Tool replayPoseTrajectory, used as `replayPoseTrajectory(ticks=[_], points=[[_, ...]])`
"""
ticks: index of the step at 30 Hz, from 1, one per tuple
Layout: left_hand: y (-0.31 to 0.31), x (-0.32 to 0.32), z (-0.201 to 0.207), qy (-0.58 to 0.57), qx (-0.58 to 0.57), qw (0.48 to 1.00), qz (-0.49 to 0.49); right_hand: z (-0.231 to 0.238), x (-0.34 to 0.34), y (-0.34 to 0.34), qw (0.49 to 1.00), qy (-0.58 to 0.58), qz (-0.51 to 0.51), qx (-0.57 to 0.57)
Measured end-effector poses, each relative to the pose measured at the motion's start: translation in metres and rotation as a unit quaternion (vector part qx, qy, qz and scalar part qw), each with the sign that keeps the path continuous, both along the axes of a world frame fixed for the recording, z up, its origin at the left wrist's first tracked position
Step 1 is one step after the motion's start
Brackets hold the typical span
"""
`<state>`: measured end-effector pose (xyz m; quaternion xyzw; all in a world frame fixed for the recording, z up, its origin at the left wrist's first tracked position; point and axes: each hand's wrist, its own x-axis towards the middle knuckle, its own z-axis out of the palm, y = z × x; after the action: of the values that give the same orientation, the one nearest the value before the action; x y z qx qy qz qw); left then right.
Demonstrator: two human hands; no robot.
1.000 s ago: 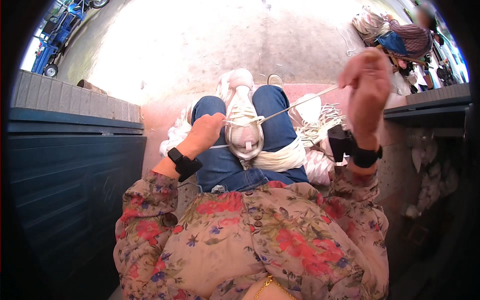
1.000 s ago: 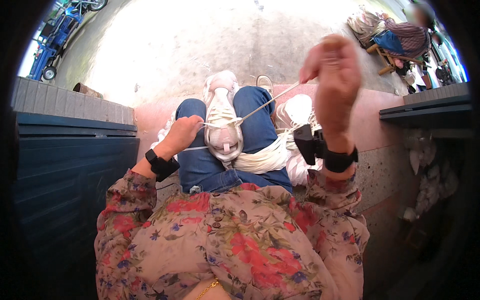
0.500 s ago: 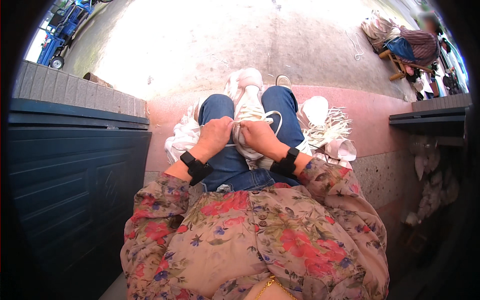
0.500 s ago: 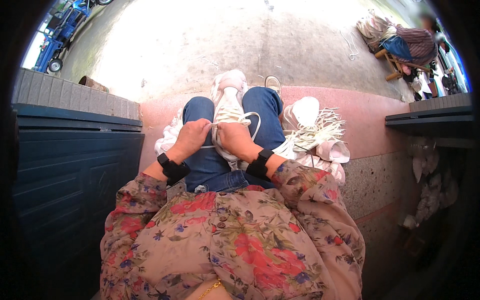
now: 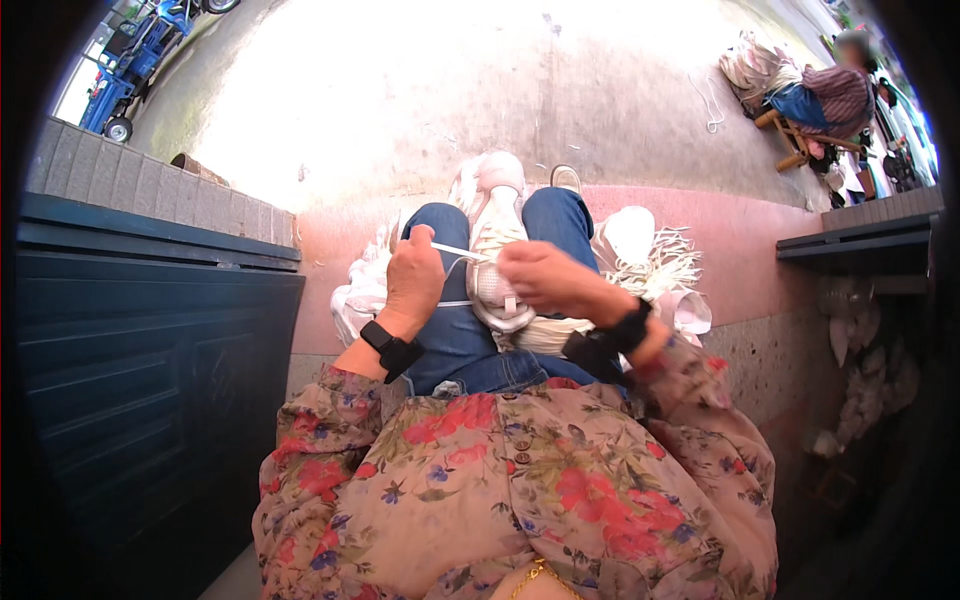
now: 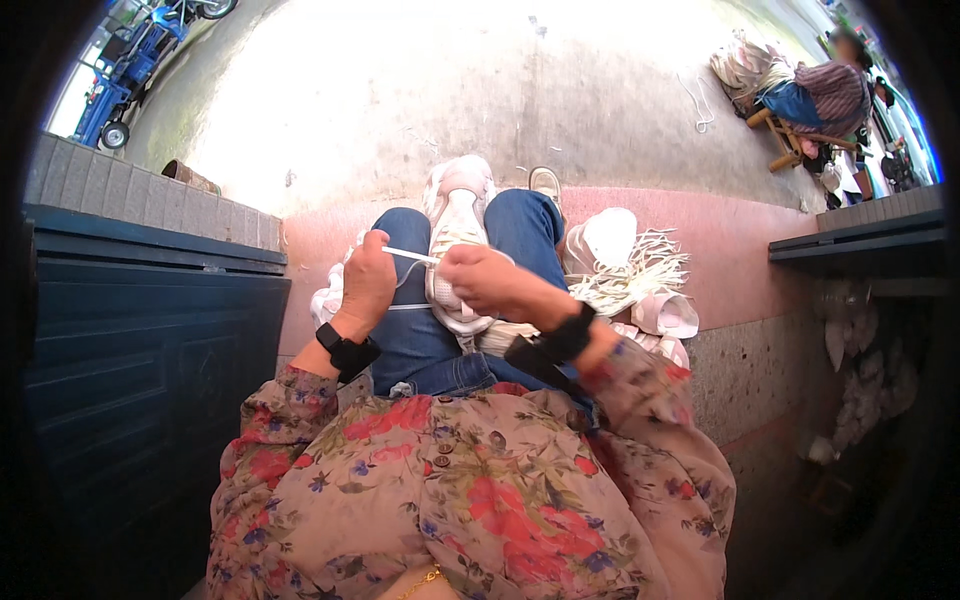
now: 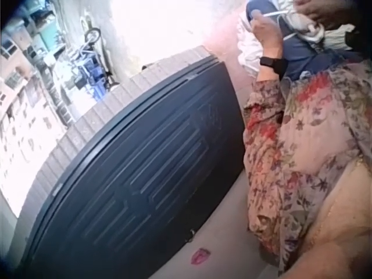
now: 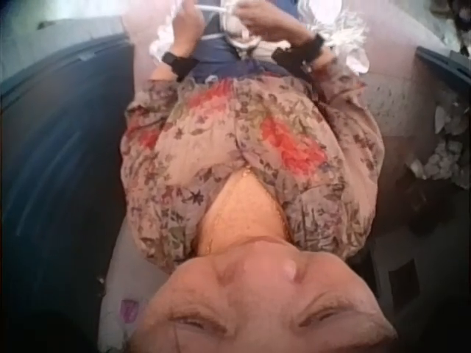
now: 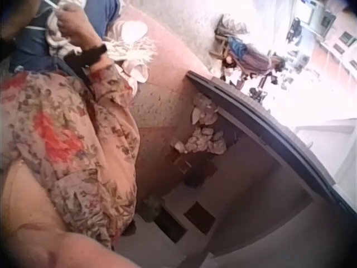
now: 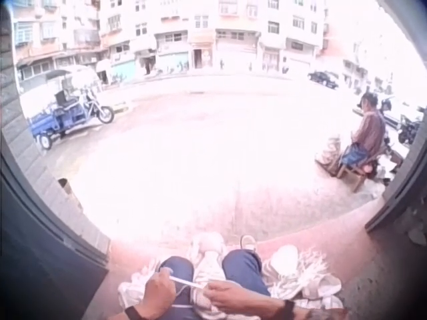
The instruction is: Lacing white athletic shoes and organizing them into pairs.
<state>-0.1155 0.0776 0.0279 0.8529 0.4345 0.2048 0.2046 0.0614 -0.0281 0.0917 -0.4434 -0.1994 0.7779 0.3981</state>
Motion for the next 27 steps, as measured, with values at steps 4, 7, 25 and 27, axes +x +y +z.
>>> replayPoseTrajectory(ticks=[4,7,25,27], points=[[-0.010,0.005,-0.004,-0.006,-0.049,0.997,-0.060,0.088,0.022,-0.023,0.984,0.078,-0.134,0.093],[-0.008,0.006,0.003,-0.038,-0.019,0.996,-0.084,0.128,0.035,-0.035,0.950,0.095,-0.195,0.224],[-0.015,0.034,0.092,-0.165,-0.478,0.825,-0.252,0.075,0.079,0.021,0.852,0.008,-0.419,0.312],[-0.011,0.034,0.093,-0.170,-0.453,0.841,-0.242,0.052,0.100,0.014,0.882,0.192,-0.277,0.329]])
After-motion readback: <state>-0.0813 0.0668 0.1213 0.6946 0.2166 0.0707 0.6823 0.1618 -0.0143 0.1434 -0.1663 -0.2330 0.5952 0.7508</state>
